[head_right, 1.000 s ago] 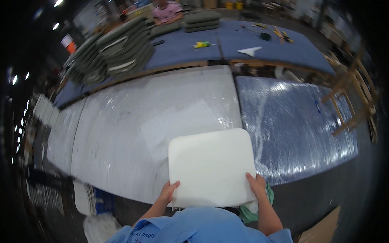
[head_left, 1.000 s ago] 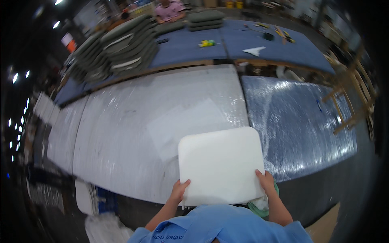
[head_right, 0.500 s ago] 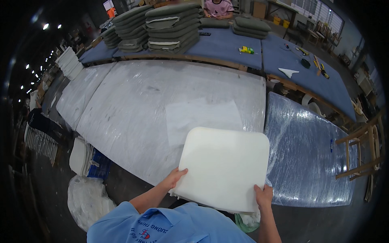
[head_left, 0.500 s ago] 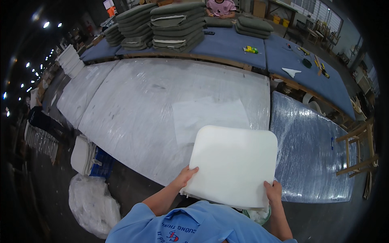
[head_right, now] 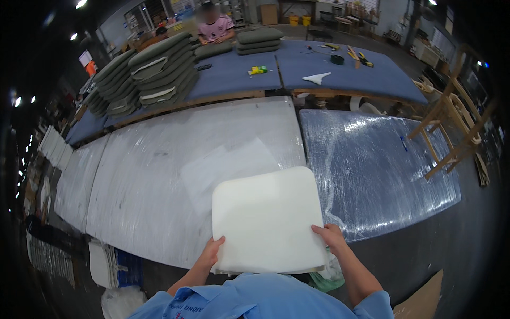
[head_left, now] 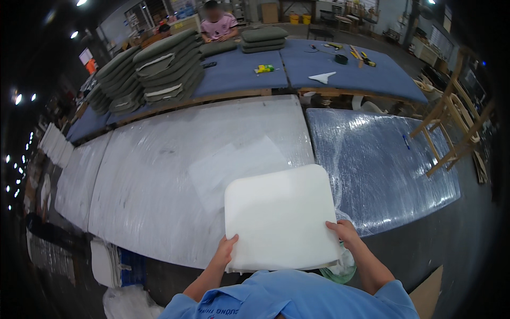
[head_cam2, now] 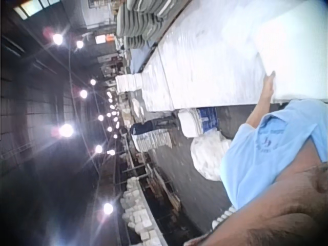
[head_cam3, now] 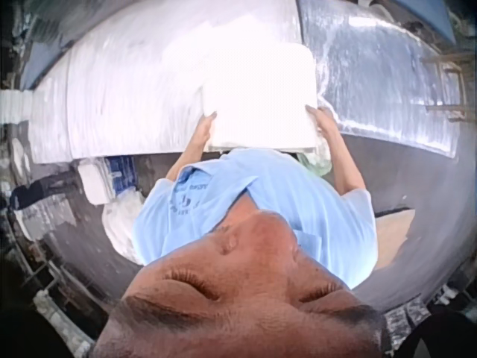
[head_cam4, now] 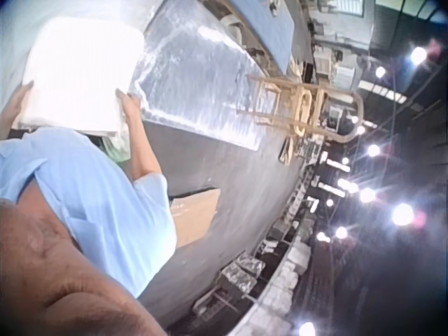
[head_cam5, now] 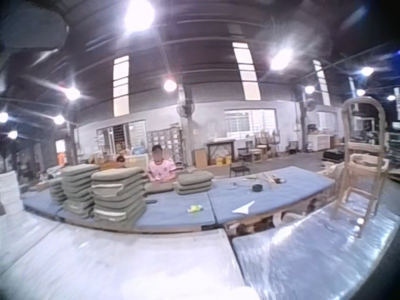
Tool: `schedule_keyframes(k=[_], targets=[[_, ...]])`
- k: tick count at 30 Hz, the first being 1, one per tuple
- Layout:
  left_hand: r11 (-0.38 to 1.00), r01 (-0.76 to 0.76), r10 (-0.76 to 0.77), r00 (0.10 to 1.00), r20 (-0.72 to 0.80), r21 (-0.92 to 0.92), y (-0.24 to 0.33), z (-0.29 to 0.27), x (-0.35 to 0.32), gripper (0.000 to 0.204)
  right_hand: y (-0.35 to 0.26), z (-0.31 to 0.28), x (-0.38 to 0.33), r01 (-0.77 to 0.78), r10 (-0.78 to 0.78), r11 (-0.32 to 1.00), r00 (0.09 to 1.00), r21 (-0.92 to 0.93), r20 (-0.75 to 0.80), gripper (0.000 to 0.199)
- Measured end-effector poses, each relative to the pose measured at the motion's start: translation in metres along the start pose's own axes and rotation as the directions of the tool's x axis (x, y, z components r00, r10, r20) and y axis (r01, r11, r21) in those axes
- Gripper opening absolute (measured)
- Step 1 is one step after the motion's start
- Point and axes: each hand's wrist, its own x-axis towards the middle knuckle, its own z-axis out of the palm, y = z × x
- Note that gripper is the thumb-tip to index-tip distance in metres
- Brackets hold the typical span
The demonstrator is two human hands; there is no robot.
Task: The person wraps rectangular foam pads in white fabric covers on a factory table. They pull the covers over the foam, smooth the edges, and stack the finished units. The person also handles plastic-wrapped foam and places wrapped items onto a stack.
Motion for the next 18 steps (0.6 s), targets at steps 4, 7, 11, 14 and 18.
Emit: schedule_keyframes(k=[4, 7, 11, 14, 18], targets=[[0.998, 0.057, -0.057, 0.997, -0.059, 0.014, 0.007, 0.008, 0.002, 0.053, -0.014, -0.006, 0.003, -0.004, -0.001, 0.999, 0.994, 0.047, 0.108, 0.059], [0.993, 0.088, -0.088, 0.996, 0.001, -0.079, 0.012, 0.018, 0.004, 0.048, -0.011, -0.017, 0.019, -0.030, 0.031, 1.000, 0.993, -0.006, 0.114, 0.065], [0.995, 0.096, -0.098, 0.995, -0.032, -0.040, 0.003, 0.007, -0.015, 0.046, -0.002, -0.010, 0.024, 0.026, -0.008, 0.989, 0.993, -0.148, 0.119, 0.071], [0.970, 0.193, -0.192, 0.981, -0.024, 0.150, 0.013, 0.008, -0.019, 0.019, 0.018, -0.011, 0.033, 0.016, 0.005, 0.978, 0.995, -0.208, 0.097, 0.070], [0.919, 0.260, -0.256, 0.965, -0.053, 0.296, 0.030, 0.028, -0.028, 0.050, 0.014, -0.007, 0.029, -0.041, 0.051, 0.987, 0.997, -0.154, 0.063, 0.072]])
